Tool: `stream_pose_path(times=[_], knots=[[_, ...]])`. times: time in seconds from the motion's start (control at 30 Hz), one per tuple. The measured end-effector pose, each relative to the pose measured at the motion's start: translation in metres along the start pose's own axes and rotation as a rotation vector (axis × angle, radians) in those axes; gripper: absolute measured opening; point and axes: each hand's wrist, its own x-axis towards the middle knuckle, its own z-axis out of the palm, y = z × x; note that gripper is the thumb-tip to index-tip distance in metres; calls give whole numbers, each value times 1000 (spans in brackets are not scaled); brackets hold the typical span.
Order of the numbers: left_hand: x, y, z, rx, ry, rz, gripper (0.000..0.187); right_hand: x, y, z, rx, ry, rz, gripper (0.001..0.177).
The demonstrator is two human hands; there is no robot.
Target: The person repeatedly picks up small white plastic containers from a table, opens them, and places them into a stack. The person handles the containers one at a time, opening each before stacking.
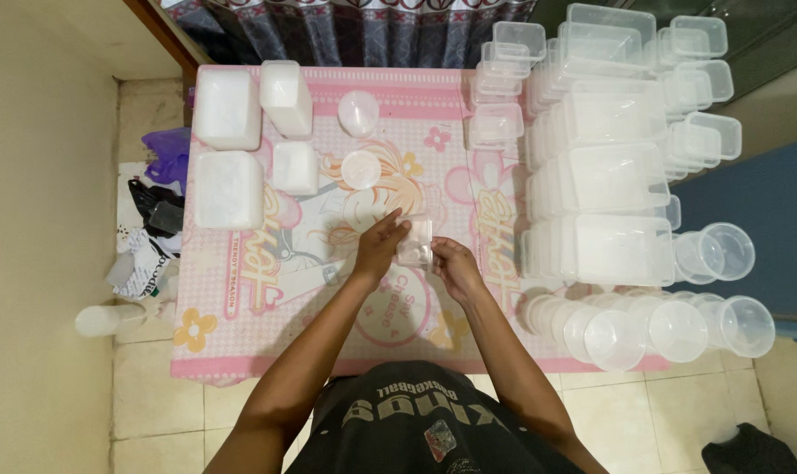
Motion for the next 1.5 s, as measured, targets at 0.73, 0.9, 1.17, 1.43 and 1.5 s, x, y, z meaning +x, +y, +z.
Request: stream_pose_path(times=[0.73, 0.9, 1.17, 1.43, 1.5], knots=[[-15, -15, -7, -43, -49, 79, 54, -12, -43, 43, -489, -52, -163, 51], [-16, -14, -9, -39, -24, 76, 54, -11, -48, 36, -385, -96, -117, 56], [-15, 3, -6, 27, 39, 92, 53, -25, -48, 52, -484, -105, -208, 65], [-12, 5, -7, -3, 10, 111, 72, -39, -45, 55, -375, -45, -93, 74], [-19, 7, -7, -18, -33, 74, 75, -37, -48, 55, -401, -46, -80, 72]])
